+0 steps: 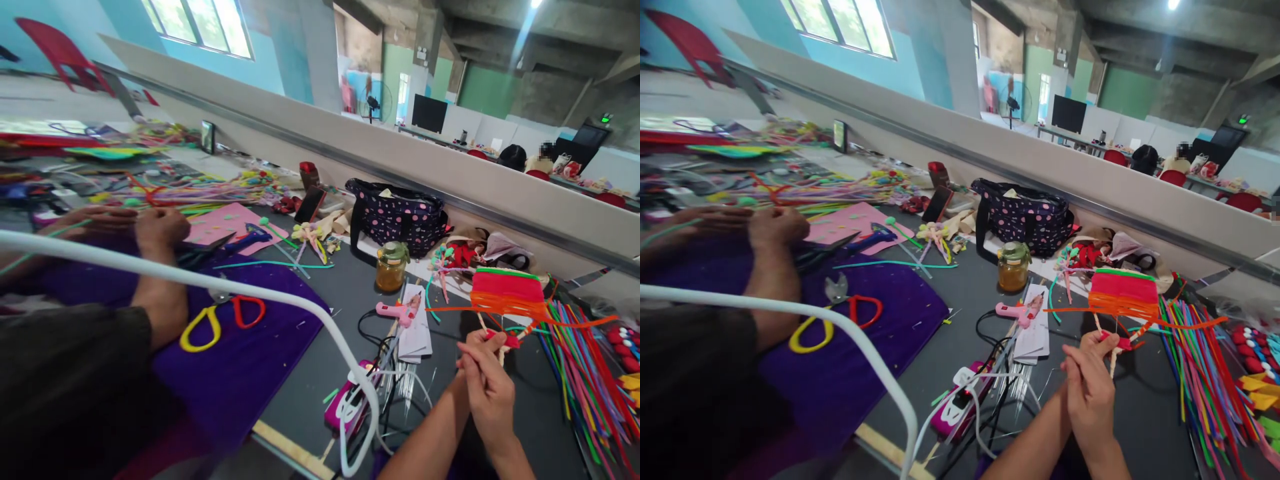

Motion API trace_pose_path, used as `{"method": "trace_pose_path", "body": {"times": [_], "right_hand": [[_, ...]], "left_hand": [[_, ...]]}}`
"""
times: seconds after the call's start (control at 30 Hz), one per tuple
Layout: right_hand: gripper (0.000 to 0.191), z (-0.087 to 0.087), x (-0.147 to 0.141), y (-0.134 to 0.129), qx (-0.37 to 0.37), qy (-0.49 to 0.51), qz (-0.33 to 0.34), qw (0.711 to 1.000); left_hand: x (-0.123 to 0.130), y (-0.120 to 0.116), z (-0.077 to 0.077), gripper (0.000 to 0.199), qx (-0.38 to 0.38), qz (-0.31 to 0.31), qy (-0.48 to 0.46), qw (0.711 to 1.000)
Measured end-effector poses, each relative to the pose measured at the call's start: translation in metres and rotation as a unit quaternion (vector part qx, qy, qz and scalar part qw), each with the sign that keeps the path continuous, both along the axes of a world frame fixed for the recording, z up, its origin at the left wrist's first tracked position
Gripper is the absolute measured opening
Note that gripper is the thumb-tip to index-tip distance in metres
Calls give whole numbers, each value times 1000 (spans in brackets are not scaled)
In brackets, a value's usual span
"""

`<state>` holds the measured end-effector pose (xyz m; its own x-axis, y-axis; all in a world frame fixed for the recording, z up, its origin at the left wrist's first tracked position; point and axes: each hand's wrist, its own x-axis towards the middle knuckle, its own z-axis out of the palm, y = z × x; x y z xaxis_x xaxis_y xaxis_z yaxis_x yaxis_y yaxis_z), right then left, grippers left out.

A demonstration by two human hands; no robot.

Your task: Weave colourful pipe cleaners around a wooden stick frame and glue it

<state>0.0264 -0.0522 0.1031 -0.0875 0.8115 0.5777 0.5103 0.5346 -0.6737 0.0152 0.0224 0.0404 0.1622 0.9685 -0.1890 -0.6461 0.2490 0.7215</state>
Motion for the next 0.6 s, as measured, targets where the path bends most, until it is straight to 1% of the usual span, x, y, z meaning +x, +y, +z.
{"method": "trace_pose_path", "body": {"times": [0.1, 0.17, 0.23, 0.27, 0.33, 0.37, 0.4, 0.43, 0.5, 0.6], "right_hand": [[21, -14, 16, -19, -8, 35, -44, 998], [20, -17, 25, -28, -10, 63, -67, 996], [22, -17, 36, -31, -16, 99, -117, 988], [23, -16, 42, -29, -15, 125, -159, 979], [29, -15, 56, -20, -5, 193, -253, 948], [32, -15, 63, -12, 3, 229, -285, 931], [35, -15, 69, -4, 8, 256, -301, 918], [36, -16, 74, 5, 1, 270, -305, 913], [38, -19, 80, 22, -48, 278, -282, 917], [37, -28, 78, 39, -129, 314, -188, 921]], "left_hand": [[4, 4, 2, 39, 17, -40, 1, 999], [4, 5, 7, 42, 17, -32, -15, 999], [3, 3, 13, 40, 15, -12, -41, 999], [1, 2, 16, 38, 17, -5, -53, 998], [-2, 1, 22, 34, 19, 1, -74, 997], [-5, 1, 25, 33, 17, 7, -82, 996], [-7, 1, 27, 32, 17, 16, -86, 996], [-9, 2, 29, 31, 17, 23, -84, 996], [-13, 4, 30, 29, 18, 42, -65, 997], [-15, 7, 28, 27, 30, 58, -44, 997]]}}
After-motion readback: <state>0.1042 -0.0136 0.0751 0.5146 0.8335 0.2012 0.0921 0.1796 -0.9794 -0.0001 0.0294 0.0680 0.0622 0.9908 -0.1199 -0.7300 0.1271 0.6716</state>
